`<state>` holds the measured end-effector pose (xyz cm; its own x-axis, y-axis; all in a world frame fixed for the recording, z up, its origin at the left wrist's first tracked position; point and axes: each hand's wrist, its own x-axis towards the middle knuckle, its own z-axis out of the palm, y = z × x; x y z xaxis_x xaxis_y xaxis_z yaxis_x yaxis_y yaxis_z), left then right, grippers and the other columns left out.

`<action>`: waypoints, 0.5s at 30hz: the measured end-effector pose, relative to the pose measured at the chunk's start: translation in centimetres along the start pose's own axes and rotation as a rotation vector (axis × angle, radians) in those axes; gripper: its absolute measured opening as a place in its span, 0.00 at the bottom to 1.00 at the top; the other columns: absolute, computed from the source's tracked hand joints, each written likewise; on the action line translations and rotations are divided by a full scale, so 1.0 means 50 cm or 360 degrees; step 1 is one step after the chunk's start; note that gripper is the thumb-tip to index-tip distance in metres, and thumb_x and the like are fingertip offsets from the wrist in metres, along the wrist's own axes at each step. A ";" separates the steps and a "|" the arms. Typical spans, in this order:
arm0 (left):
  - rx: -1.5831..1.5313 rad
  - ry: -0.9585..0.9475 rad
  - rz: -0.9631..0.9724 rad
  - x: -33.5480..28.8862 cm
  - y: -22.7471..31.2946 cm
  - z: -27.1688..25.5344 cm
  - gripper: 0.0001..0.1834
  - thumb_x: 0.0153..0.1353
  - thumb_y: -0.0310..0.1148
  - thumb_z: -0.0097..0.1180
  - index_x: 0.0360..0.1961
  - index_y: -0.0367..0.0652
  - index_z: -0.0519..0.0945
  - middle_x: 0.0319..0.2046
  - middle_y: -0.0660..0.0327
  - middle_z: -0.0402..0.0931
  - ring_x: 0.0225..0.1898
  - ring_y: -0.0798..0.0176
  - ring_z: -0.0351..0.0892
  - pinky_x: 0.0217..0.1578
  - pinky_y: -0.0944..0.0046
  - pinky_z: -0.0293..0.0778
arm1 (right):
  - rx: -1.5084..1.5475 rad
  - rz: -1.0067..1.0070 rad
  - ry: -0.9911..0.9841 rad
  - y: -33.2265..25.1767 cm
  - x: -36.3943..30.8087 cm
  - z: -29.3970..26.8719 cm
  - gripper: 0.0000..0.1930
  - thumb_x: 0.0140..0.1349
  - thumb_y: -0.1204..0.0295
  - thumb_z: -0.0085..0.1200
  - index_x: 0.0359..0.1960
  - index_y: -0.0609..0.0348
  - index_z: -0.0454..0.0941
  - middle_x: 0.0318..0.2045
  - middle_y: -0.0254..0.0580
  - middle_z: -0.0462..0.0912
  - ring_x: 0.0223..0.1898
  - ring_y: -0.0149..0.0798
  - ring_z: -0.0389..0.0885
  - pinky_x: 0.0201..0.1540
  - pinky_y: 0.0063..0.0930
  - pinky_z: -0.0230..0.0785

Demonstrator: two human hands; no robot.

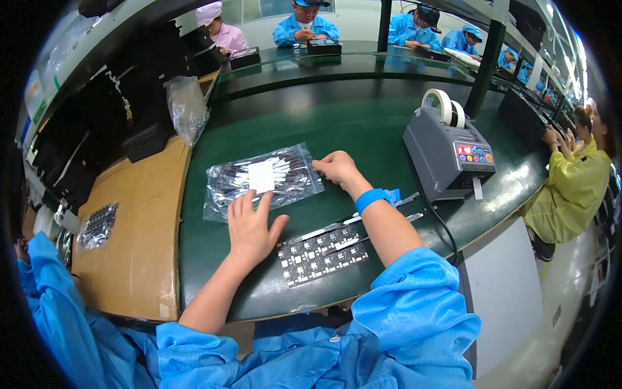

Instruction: The person assembles small electronic components onto a PCB strip by hand.

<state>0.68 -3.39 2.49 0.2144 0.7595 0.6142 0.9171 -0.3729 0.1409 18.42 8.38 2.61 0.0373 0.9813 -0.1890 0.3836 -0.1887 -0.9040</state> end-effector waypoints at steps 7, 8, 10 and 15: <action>-0.0101 -0.0486 -0.0143 -0.025 -0.021 0.036 0.22 0.45 0.46 0.45 0.38 0.43 0.67 0.37 0.51 0.62 0.42 0.52 0.57 0.44 0.52 0.50 | 0.0200 0.0096 0.0033 0.001 0.002 -0.025 0.07 0.40 0.70 0.53 0.17 0.61 0.70 0.13 0.33 0.69 0.13 0.24 0.64 0.11 0.15 0.52; -0.0091 -0.0478 -0.0125 -0.024 -0.019 0.036 0.22 0.45 0.47 0.44 0.38 0.43 0.67 0.37 0.50 0.62 0.42 0.52 0.57 0.44 0.52 0.50 | 0.0208 0.0101 0.0064 0.005 0.002 -0.036 0.07 0.40 0.70 0.53 0.17 0.61 0.70 0.13 0.33 0.69 0.13 0.24 0.64 0.11 0.15 0.52; -0.0076 -0.0473 -0.0113 -0.024 -0.019 0.037 0.23 0.46 0.48 0.42 0.38 0.43 0.67 0.36 0.50 0.62 0.42 0.51 0.58 0.45 0.51 0.49 | 0.0235 0.0110 0.0088 0.005 -0.003 -0.059 0.07 0.39 0.70 0.52 0.16 0.60 0.69 0.13 0.33 0.68 0.12 0.23 0.63 0.11 0.14 0.53; -0.0074 -0.0589 -0.0162 -0.018 -0.015 0.031 0.24 0.47 0.50 0.41 0.39 0.42 0.66 0.36 0.50 0.62 0.43 0.51 0.58 0.45 0.51 0.48 | 0.0282 0.0051 0.0258 0.006 -0.023 -0.138 0.07 0.38 0.71 0.50 0.14 0.59 0.67 0.12 0.31 0.66 0.12 0.23 0.62 0.11 0.13 0.53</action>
<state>0.31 -2.96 0.63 0.2374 0.9317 0.2749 0.9255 -0.3029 0.2273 24.86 7.45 5.22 0.1998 0.9654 -0.1678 0.2125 -0.2098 -0.9544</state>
